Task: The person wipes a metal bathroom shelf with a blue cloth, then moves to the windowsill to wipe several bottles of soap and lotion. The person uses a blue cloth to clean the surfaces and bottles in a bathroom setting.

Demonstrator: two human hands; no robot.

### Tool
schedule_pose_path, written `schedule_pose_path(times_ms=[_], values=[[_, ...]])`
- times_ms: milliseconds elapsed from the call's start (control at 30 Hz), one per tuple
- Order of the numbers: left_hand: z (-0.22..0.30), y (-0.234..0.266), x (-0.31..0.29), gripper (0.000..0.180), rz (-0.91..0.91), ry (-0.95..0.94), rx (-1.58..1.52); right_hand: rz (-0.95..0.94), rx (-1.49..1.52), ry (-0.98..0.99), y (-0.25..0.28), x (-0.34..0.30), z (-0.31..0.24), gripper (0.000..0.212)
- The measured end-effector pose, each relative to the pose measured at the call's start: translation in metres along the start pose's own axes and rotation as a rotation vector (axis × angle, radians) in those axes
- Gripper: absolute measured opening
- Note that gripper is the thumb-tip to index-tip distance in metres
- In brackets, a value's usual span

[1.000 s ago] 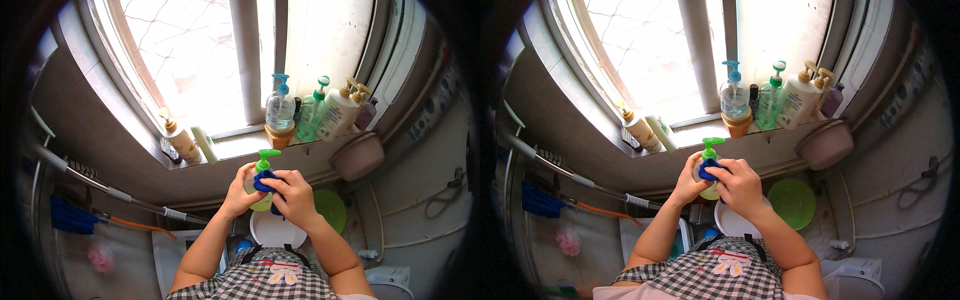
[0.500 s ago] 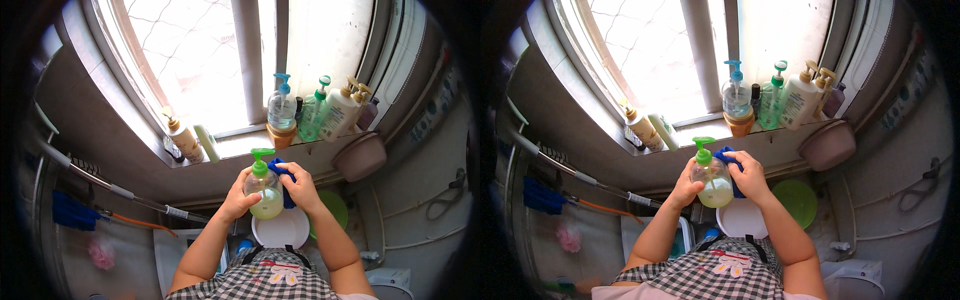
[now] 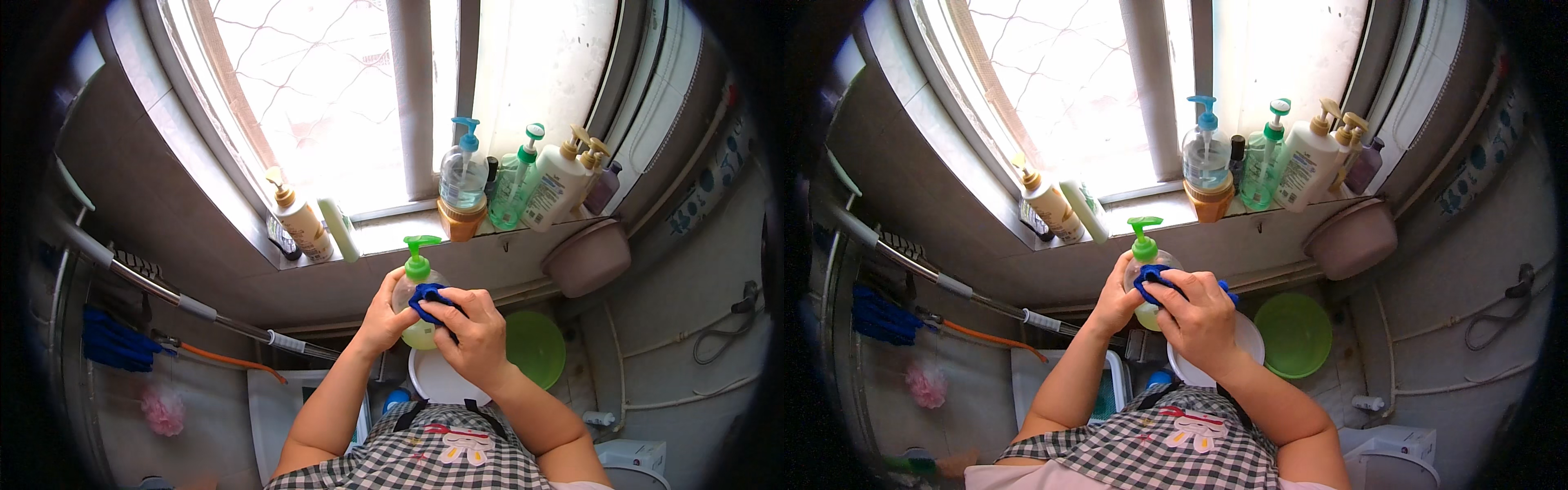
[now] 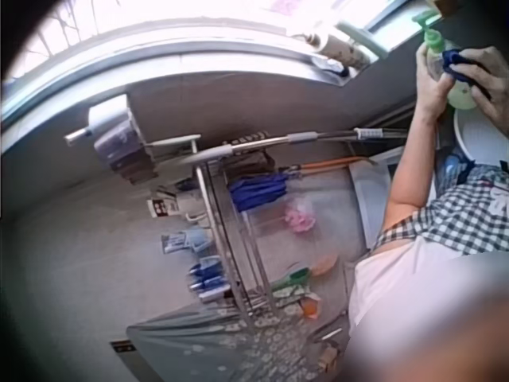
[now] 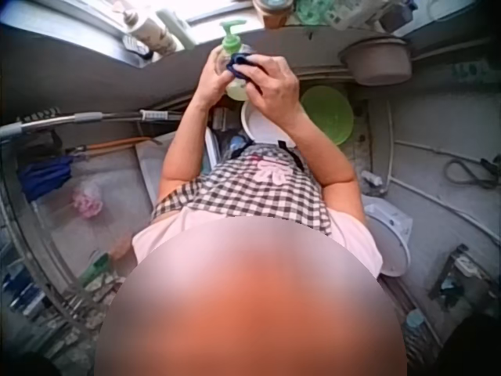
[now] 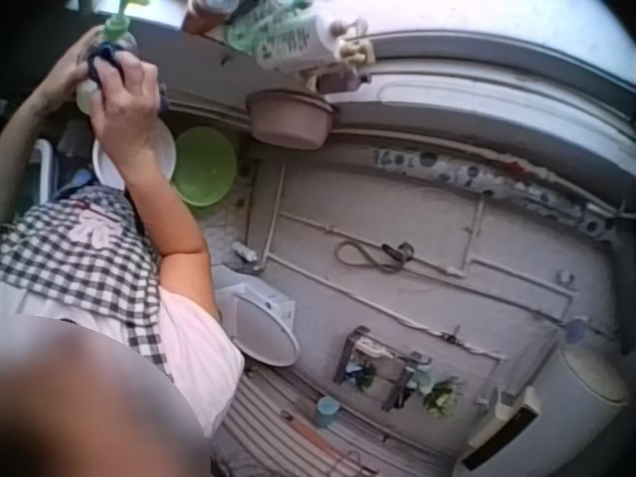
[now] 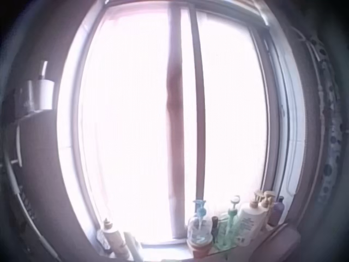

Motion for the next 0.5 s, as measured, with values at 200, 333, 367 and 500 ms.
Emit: schedule_pose_path(times_ms=[200,333,367,500], values=[[0.006,-0.009,-0.007,0.093,-0.164,0.01,-0.192,0.005,0.124,-0.181,0.004,0.006,0.04,0.029],[0.006,-0.01,-0.006,0.099,-0.217,0.04,-0.224,-0.057,0.345,-0.264,0.002,0.004,0.049,0.026],[0.005,-0.009,-0.006,0.1,-0.214,0.045,-0.231,-0.058,0.348,-0.269,0.002,0.003,0.049,0.026],[0.002,-0.008,-0.004,0.102,-0.219,0.057,-0.244,-0.058,0.365,-0.277,0.0,0.002,0.05,0.025]])
Point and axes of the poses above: each hand's wrist, its own x-axis towards the middle knuckle, its own y-axis out of the back of the hand, z = x × y, the point moved 5 cm from there along x, towards the middle knuckle, and after that the axes turned 4 degrees about y, right-handed, at the moved point
